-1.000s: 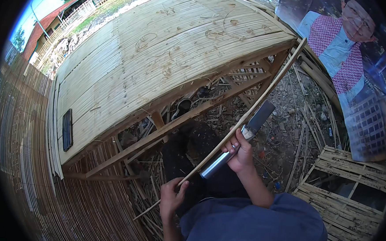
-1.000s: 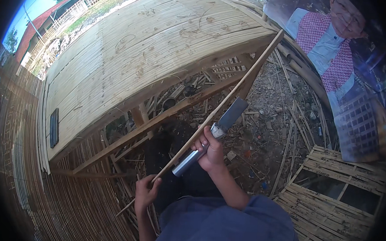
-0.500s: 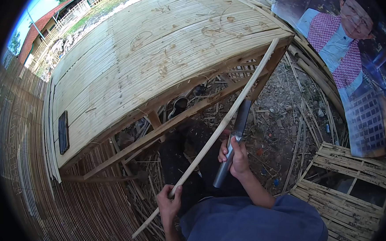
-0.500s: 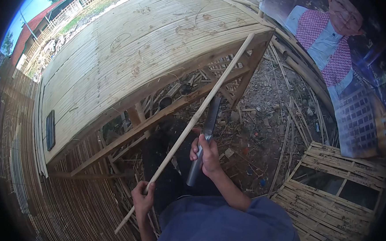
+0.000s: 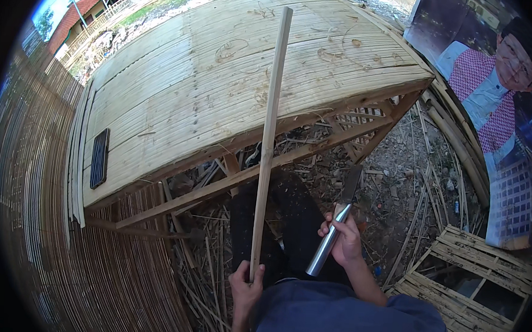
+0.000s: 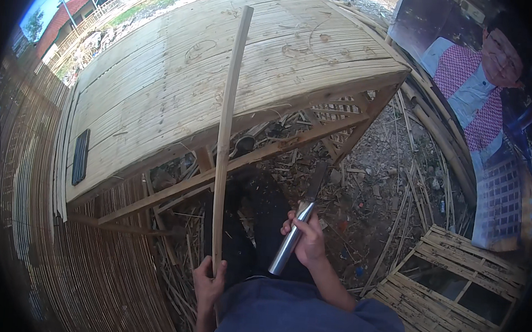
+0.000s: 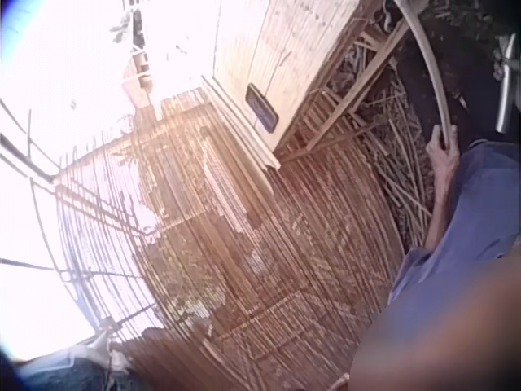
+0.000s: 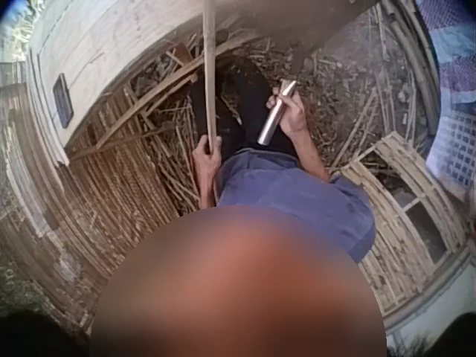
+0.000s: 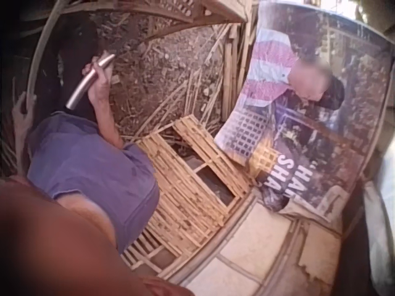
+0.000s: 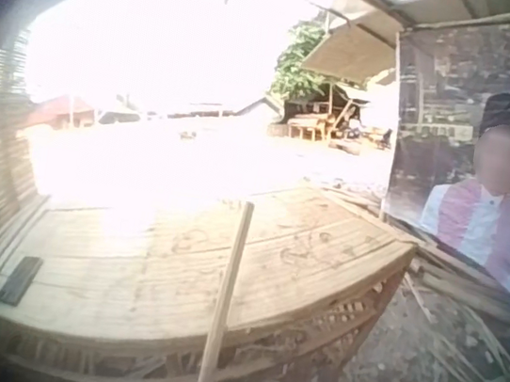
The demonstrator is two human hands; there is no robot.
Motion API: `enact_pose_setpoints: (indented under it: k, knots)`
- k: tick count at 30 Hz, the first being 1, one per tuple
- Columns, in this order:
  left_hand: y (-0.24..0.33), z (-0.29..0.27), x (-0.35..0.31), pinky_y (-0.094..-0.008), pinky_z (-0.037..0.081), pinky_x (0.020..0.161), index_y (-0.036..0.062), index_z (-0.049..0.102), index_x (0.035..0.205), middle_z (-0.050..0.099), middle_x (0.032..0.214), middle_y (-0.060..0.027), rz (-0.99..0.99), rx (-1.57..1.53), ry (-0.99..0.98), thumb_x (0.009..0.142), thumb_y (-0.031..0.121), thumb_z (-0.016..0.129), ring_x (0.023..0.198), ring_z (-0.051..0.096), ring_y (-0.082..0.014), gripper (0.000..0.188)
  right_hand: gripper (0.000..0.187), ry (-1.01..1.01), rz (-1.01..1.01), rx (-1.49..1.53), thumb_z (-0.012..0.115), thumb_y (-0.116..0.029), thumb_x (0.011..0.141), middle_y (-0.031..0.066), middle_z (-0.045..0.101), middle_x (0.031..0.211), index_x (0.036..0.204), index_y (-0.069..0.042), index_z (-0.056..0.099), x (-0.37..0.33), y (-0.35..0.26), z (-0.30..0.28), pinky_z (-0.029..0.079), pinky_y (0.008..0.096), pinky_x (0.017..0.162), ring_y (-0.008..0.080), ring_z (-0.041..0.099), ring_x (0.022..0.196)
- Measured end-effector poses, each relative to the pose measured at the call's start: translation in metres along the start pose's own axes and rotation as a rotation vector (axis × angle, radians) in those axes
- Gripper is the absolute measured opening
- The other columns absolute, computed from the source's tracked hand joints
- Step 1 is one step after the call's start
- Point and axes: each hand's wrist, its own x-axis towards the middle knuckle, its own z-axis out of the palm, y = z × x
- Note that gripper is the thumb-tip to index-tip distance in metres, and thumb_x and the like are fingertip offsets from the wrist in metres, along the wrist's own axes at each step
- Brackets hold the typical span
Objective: The person whittles a long piece of wood using a handheld blade, removing thin strips while holding the wood against their lap.
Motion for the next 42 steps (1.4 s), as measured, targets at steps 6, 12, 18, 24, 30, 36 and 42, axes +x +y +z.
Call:
enact_pose_setpoints:
  k: [6,12,18,24,30,36,42]
  knots:
    - [0.001,0.0,0.003,-0.0282,0.028,0.045,0.0022,0.045,0.068,0.036,0.051,-0.0024,0.06,-0.016,0.029,0.088,0.022,0.061,0.05,0.034,-0.0068,0.033,0.025,0.101,0.391,0.795,0.056,-0.017,0.087,0.004,0.047,0.088,0.109,-0.005,0.052,0.002,0.015,-0.018,0.045,0.0287,0.073,0.0132,0.049,0.079]
    - [-0.008,-0.003,0.005,-0.0262,0.029,0.045,0.0024,0.047,0.068,0.038,0.052,-0.0001,0.047,-0.063,0.019,0.089,0.023,0.06,0.05,0.036,-0.0057,0.032,0.03,0.114,0.296,0.625,0.053,-0.023,0.092,0.0042,0.048,0.09,0.117,-0.008,0.048,-0.017,0.015,-0.001,0.048,0.0276,0.071,0.0127,0.049,0.079]
    - [-0.01,0.002,0.006,-0.0235,0.038,0.043,0.0029,0.052,0.074,0.052,0.054,-0.001,-0.112,-0.356,-0.119,0.091,0.022,0.057,0.048,0.051,-0.0066,0.026,0.07,-0.377,-0.097,-0.307,0.049,-0.029,0.094,0.0107,0.05,0.079,0.145,-0.013,0.004,-0.019,-0.013,0.028,0.048,0.0318,0.062,0.0194,0.054,0.065]
    - [-0.005,-0.006,0.007,-0.0214,0.038,0.043,0.0027,0.055,0.082,0.053,0.058,0.0007,-0.151,-0.405,-0.2,0.094,0.021,0.052,0.048,0.05,-0.0049,0.022,0.057,-0.395,-0.545,-1.508,0.07,-0.026,0.08,0.0079,0.061,0.078,0.127,-0.008,0.042,0.004,-0.021,0.039,0.05,0.0328,0.061,0.0202,0.061,0.065]
    - [-0.02,-0.007,0.007,-0.0216,0.032,0.044,0.0045,0.052,0.079,0.043,0.057,0.0043,-0.127,-0.392,-0.247,0.096,0.032,0.046,0.049,0.04,-0.0032,0.033,0.043,-0.518,-0.805,-1.851,0.074,-0.031,0.071,0.007,0.065,0.084,0.104,-0.008,0.058,0.032,-0.028,0.045,0.052,0.0346,0.06,0.0248,0.065,0.07]
    - [-0.027,0.003,0.005,-0.0215,0.029,0.045,0.0067,0.045,0.074,0.039,0.059,0.0061,-0.056,-0.283,-0.203,0.098,0.038,0.04,0.052,0.035,-0.0025,0.04,0.047,-0.433,-0.932,-1.956,0.062,-0.051,0.077,0.0073,0.061,0.075,0.099,-0.009,0.058,0.073,-0.05,0.063,0.051,0.0355,0.05,0.0262,0.064,0.061]
    - [-0.025,0.005,0.002,-0.0304,0.032,0.046,-0.0015,0.051,0.08,0.039,0.051,-0.0048,-0.07,-0.181,-0.13,0.097,0.031,0.044,0.052,0.037,-0.0076,0.037,0.05,-0.733,-1.125,-2.258,0.055,-0.059,0.078,0.0067,0.056,0.064,0.087,-0.01,0.056,0.093,-0.069,0.09,0.049,0.0348,0.047,0.0262,0.062,0.056]
